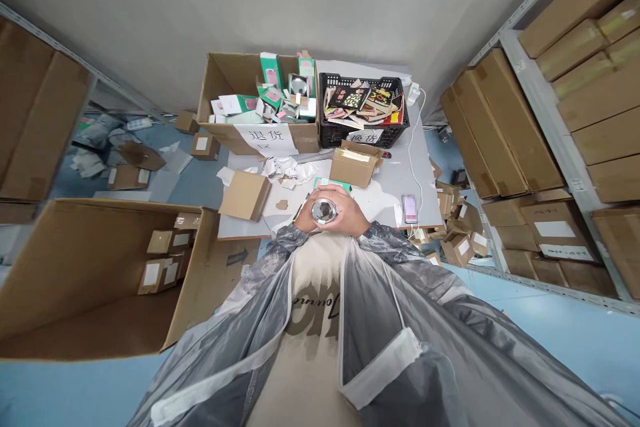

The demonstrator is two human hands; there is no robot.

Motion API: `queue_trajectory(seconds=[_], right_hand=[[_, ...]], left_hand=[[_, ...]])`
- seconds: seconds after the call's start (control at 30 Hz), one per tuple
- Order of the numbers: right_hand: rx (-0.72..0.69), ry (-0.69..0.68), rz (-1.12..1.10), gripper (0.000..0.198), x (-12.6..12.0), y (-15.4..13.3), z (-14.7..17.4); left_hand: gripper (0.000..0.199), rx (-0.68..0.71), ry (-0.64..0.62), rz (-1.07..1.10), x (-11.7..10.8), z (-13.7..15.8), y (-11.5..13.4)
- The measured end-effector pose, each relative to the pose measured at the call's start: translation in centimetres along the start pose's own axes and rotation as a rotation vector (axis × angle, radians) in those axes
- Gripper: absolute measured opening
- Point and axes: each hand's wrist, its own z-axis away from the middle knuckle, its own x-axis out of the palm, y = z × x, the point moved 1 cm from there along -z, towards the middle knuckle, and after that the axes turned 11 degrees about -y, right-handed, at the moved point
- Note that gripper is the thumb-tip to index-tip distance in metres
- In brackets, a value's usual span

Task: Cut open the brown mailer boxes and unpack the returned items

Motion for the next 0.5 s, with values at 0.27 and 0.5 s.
queue_trajectory(seconds=[0.27,0.5], right_hand=[[0.485,0.616,-0.773,0.048,-0.5,0.0,-0.8],[0.698,0.691,-1.225,0.036,0.0,1.1,-0.8]], left_hand=[[0.092,-0.109,-0.101,0.031,-0.9,2.4,-0.2],[0.078,0.091,0.257,-0.130,-1.8,3.4,4.2]])
